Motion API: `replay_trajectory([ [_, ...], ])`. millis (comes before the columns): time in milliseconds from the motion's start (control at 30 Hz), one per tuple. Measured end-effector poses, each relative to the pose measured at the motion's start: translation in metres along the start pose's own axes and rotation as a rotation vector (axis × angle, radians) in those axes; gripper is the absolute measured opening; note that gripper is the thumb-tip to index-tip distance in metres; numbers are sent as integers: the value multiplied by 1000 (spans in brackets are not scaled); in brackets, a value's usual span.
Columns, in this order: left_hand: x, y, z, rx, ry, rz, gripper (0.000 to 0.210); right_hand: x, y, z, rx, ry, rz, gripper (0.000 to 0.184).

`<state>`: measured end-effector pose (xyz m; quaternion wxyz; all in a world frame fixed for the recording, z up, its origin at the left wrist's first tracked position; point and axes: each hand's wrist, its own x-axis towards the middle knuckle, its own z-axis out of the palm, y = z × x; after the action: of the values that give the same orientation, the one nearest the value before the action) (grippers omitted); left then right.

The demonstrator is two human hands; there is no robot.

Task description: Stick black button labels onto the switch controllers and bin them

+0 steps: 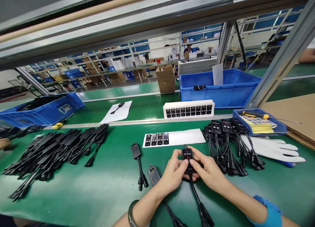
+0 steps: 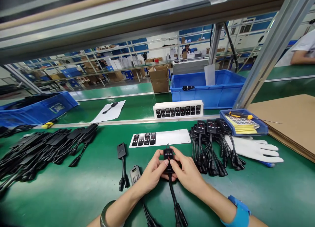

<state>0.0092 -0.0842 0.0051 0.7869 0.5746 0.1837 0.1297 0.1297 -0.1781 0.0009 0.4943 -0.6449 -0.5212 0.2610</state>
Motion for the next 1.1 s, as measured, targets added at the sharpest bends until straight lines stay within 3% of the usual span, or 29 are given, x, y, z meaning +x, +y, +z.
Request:
replay_trajectory([
  [133,2,2,1,-78,15,-1,44,-1,-1,2,-131,45,-66,50],
  [233,3,7,-1,-198,16,31,45,0,-3,1,-345,118,-236,63],
  [333,3,12,-7,-194,-62,31,49,6,-4,-12,-497,197,-367,49],
  [400,2,15,-14,0,-49,58,46,12,-3,-31,-574,325,-346,37],
  [533,0,22,-32,919,179,236,24,25,9,-88,-861,606,-158,37],
  [600,-1,26,-42,1201,273,253,25,31,14,-111,-1046,610,-20,35],
  [667,0,28,-51,1290,347,216,37,39,13,-120,-1112,570,53,36],
  [767,2,29,-62,1414,479,139,48,60,6,-100,-999,423,-22,38],
  [933,4,28,-70,1563,561,49,49,116,3,-18,-796,91,-139,25],
  [1033,3,28,-70,1622,557,31,47,141,9,24,-723,56,-136,18],
  [1100,3,28,-69,1647,562,17,47,147,11,41,-677,68,-139,10],
])
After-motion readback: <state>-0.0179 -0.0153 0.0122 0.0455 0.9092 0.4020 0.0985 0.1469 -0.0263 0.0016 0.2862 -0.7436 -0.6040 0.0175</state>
